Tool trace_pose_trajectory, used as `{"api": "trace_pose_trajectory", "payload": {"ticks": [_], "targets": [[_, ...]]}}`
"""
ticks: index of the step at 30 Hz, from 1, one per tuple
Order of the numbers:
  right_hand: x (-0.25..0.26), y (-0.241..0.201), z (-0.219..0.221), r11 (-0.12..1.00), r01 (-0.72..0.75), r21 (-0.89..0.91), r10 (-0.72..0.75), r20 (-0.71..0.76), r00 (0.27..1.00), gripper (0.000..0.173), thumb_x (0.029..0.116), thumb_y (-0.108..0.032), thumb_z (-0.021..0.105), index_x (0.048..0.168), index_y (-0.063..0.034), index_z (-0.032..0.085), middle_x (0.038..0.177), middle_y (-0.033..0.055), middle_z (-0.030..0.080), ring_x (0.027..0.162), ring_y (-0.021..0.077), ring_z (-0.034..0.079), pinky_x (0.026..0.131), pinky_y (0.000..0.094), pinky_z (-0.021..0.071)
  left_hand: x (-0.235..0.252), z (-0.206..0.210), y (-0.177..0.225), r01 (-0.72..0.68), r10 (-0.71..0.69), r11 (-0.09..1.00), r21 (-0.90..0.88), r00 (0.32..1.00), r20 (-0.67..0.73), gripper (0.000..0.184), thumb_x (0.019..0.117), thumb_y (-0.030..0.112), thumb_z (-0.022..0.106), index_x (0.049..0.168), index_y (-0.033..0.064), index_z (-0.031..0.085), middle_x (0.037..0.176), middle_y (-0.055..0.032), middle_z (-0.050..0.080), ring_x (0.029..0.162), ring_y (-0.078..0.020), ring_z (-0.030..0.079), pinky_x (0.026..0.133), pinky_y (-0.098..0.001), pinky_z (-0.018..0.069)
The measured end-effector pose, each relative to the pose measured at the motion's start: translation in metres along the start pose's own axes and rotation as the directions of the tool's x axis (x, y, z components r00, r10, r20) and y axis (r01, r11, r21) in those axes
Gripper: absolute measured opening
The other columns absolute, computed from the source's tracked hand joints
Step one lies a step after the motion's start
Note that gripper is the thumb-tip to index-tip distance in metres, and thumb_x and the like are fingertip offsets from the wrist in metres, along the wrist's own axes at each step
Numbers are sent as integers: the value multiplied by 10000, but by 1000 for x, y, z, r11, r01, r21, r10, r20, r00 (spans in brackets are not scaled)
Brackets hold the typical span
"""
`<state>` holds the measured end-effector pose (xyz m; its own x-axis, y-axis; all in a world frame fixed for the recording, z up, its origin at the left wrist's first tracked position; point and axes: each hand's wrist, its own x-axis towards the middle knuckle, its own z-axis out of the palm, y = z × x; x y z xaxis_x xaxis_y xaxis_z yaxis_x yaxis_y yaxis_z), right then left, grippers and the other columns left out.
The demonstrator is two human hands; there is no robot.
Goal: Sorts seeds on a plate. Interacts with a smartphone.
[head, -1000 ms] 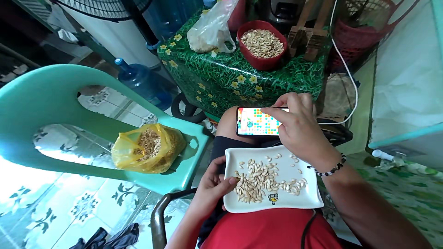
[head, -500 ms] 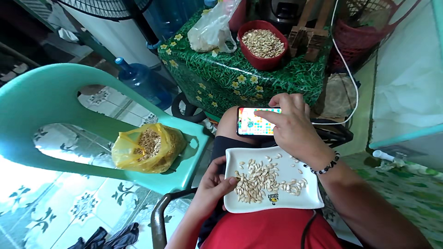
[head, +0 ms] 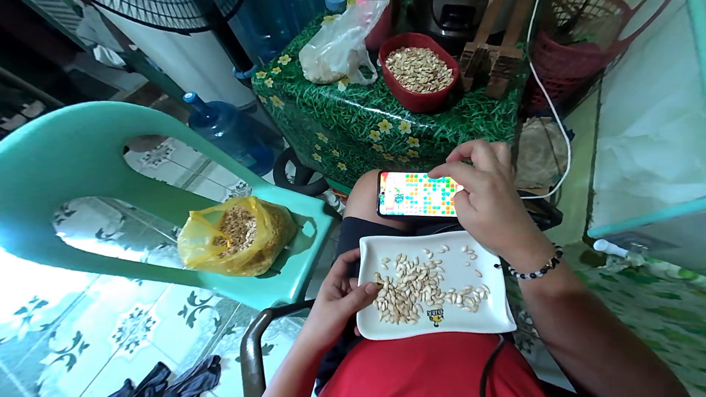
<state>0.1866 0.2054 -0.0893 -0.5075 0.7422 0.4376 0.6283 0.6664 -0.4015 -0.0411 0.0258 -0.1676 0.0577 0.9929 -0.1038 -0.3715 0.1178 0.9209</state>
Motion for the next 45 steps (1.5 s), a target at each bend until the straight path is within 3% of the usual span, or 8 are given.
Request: {"api": "trace_pose_trajectory", "payload": {"ticks": [18, 24, 31, 45], "targets": [[-4, 1, 5, 1000, -17, 25, 17, -7, 1000, 422, 847, 27, 513, 1110, -174, 774, 1232, 117, 587, 1207, 375, 476, 923, 566, 413, 1, 1, 2, 5, -5, 1000, 26, 1000, -4, 556, 950, 131, 697, 1424, 108, 408, 929, -74, 740, 731, -130, 733, 605, -254, 610], [-4, -5, 14, 1000, 22, -4, -22, 41, 999, 491, 846, 42, 547, 1176, -239, 778, 1226, 113, 593, 1188, 388, 481, 890, 575, 413, 1, 1, 2, 1, -1, 1000, 22, 1000, -9, 544, 952, 125, 694, 1417, 106, 415, 938, -76, 739, 732, -128, 732, 603, -254, 609], [-2, -7, 18, 999, 8, -32, -7, 48, 999, 499, 842, 51, 542, 1224, -191, 753, 1232, 119, 590, 1196, 390, 481, 897, 580, 412, 1, 1, 2, 6, -6, 1000, 25, 1000, -11, 559, 949, 128, 700, 1426, 105, 410, 942, -84, 739, 732, -134, 733, 602, -256, 611], [-1, -5, 18, 999, -6, -32, 7, 56, 998, 524, 845, 37, 532, 1250, -221, 743, 1248, 103, 586, 1219, 380, 473, 915, 579, 409, 1, 0, 0, 0, 0, 1000, 9, 1000, -1, 551, 954, 120, 695, 1424, 105, 409, 916, -87, 739, 724, -138, 734, 595, -259, 611]]}}
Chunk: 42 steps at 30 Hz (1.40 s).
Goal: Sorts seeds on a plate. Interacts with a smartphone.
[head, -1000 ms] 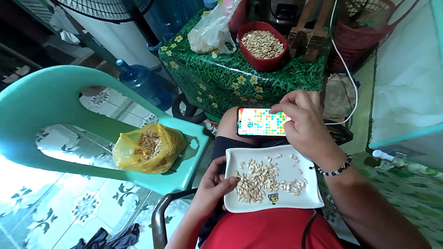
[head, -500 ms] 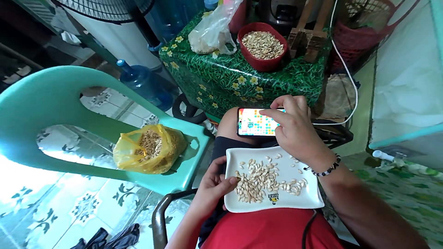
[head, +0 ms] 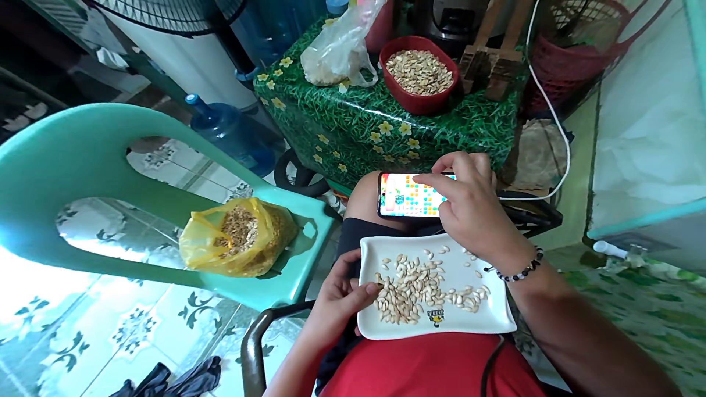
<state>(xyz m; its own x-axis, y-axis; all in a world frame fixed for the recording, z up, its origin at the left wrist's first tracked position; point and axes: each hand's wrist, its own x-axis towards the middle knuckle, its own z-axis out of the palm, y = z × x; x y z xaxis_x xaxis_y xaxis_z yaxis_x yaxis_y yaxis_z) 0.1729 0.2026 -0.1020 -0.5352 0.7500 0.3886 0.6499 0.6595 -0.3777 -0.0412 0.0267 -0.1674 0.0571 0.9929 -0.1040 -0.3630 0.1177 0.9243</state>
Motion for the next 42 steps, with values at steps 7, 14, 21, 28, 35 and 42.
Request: {"api": "trace_pose_trajectory", "payload": {"ticks": [7, 14, 21, 28, 35, 42], "targets": [[0, -1, 2, 1000, 16, 0, -16, -2, 1000, 517, 836, 43, 545, 1197, -254, 766, 1247, 103, 588, 1219, 378, 474, 923, 581, 403, 0, 0, 0, 4, -4, 1000, 4, 1000, 0, 552, 954, 120, 692, 1427, 108, 407, 922, -93, 739, 712, -137, 732, 572, -253, 604], [0, -3, 1, 1000, 25, -10, -25, -3, 1000, 514, 833, 50, 553, 1200, -239, 767, 1247, 113, 581, 1205, 387, 471, 909, 580, 397, 0, 0, -1, 5, -5, 1000, -4, 1000, -5, 562, 950, 119, 694, 1431, 106, 404, 919, -89, 737, 713, -138, 732, 582, -256, 608], [0, -1, 3, 999, 44, -9, -44, -3, 999, 510, 825, 55, 572, 1198, -233, 767, 1238, 125, 592, 1216, 404, 474, 922, 603, 393, 0, 0, -1, 0, 0, 1000, 9, 1000, -5, 557, 953, 115, 688, 1431, 111, 404, 898, -73, 735, 708, -132, 729, 595, -259, 611], [0, -1, 3, 999, 38, -15, -38, -5, 999, 502, 836, 46, 567, 1200, -237, 766, 1238, 117, 590, 1208, 391, 478, 912, 592, 396, -1, 0, 0, 6, -6, 1000, 5, 1000, 1, 543, 962, 116, 678, 1431, 117, 404, 909, -81, 737, 703, -125, 726, 567, -241, 597], [-1, -2, 2, 999, 42, -11, -42, 10, 999, 491, 840, 53, 574, 1150, -261, 790, 1226, 105, 598, 1221, 391, 471, 939, 605, 381, -1, 0, -1, -3, 3, 1000, -7, 1000, -1, 540, 957, 111, 685, 1424, 111, 413, 907, -85, 738, 696, -126, 726, 557, -237, 593], [-2, 2, -5, 998, 14, 68, -11, -41, 999, 430, 842, 27, 525, 1124, -177, 776, 1231, 106, 596, 1194, 370, 483, 909, 559, 413, -1, 0, 0, 2, -2, 1000, 0, 1000, -2, 539, 958, 101, 674, 1426, 110, 407, 922, -85, 740, 712, -127, 730, 569, -242, 598]]}}
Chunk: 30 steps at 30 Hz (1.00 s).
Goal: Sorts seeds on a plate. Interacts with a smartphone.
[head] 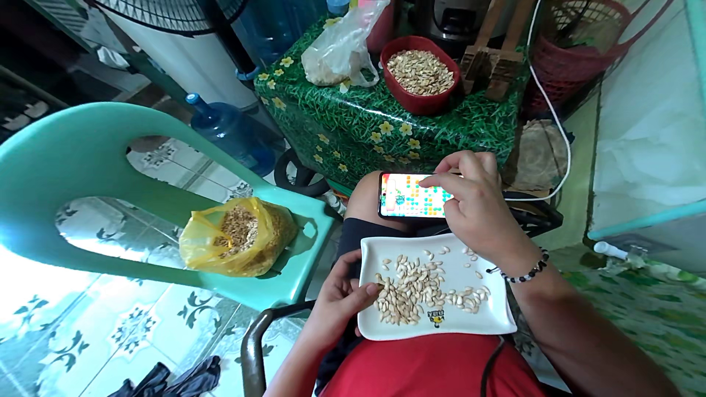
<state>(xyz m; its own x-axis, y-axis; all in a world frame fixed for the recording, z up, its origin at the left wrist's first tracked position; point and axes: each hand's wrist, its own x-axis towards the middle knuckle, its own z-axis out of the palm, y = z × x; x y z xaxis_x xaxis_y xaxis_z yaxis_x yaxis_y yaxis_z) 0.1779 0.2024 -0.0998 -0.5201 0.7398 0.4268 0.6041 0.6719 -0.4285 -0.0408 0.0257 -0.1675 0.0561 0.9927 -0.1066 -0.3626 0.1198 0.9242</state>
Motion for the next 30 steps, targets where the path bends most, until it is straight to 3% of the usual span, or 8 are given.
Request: {"api": "trace_pose_trajectory", "payload": {"ticks": [9, 21, 30], "targets": [[0, 4, -5, 999, -31, 20, 32, -46, 998, 440, 849, 17, 501, 1164, -153, 757, 1219, 107, 599, 1201, 358, 488, 942, 549, 413, 1, 0, 1, 10, -10, 1000, 7, 1000, -3, 552, 951, 112, 683, 1427, 113, 402, 921, -77, 737, 720, -130, 729, 593, -256, 607], [-2, 3, -5, 999, -29, 45, 31, -35, 999, 420, 827, 13, 514, 1125, -152, 760, 1218, 107, 595, 1191, 365, 483, 919, 556, 408, 1, 1, 3, 18, -18, 1000, 9, 1000, -12, 549, 953, 118, 685, 1425, 108, 406, 944, -87, 741, 737, -138, 737, 602, -259, 612], [-3, 0, 2, 1000, 4, 24, -5, 5, 1000, 435, 848, 15, 525, 1089, -217, 803, 1224, 91, 606, 1199, 363, 475, 915, 554, 400, 1, 0, 1, 15, -15, 1000, 7, 1000, -15, 553, 949, 115, 687, 1425, 102, 407, 923, -86, 737, 716, -139, 732, 581, -258, 608]]}}
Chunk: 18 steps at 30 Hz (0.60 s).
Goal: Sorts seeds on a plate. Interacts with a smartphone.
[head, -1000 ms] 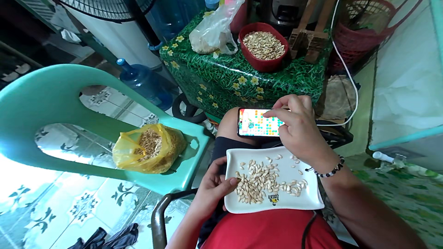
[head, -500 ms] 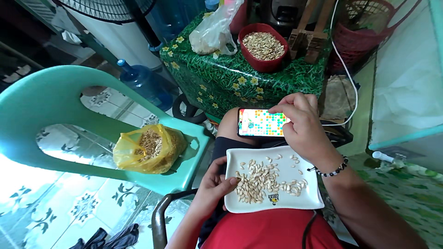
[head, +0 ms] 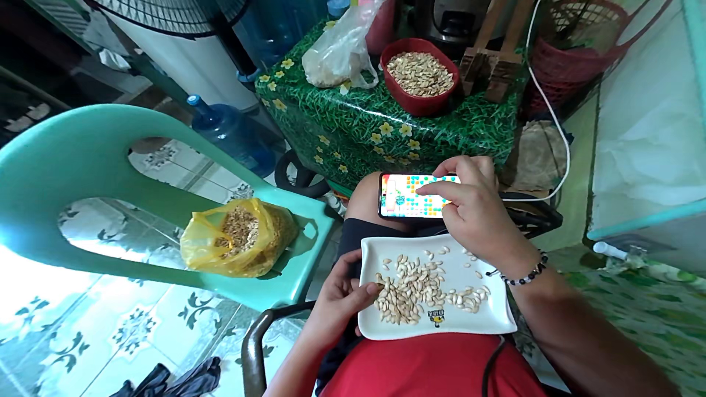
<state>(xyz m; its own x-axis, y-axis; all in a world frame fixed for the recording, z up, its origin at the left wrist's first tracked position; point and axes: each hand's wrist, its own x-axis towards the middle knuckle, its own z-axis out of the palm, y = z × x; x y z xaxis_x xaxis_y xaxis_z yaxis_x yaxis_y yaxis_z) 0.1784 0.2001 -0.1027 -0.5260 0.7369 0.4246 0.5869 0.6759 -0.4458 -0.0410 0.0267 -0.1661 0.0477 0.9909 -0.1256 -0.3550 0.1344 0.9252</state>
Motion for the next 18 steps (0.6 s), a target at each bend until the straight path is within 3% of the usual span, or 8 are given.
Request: {"api": "trace_pose_trajectory", "payload": {"ticks": [5, 18], "targets": [[-1, -2, 3, 1000, 14, -16, -14, 24, 1000, 437, 844, 21, 545, 1088, -233, 803, 1236, 98, 608, 1227, 382, 468, 963, 590, 383, 0, 0, 0, -2, 2, 1000, 0, 1000, -1, 554, 949, 118, 689, 1424, 103, 406, 933, -86, 739, 729, -140, 736, 588, -259, 610], [1, -4, 7, 997, 18, -69, -16, 25, 1000, 467, 835, 27, 563, 1118, -257, 801, 1228, 98, 605, 1220, 386, 470, 938, 597, 387, -1, 0, -2, -11, 11, 1000, -5, 1000, 10, 542, 958, 109, 678, 1427, 108, 406, 916, -87, 738, 713, -137, 731, 575, -257, 605]]}}
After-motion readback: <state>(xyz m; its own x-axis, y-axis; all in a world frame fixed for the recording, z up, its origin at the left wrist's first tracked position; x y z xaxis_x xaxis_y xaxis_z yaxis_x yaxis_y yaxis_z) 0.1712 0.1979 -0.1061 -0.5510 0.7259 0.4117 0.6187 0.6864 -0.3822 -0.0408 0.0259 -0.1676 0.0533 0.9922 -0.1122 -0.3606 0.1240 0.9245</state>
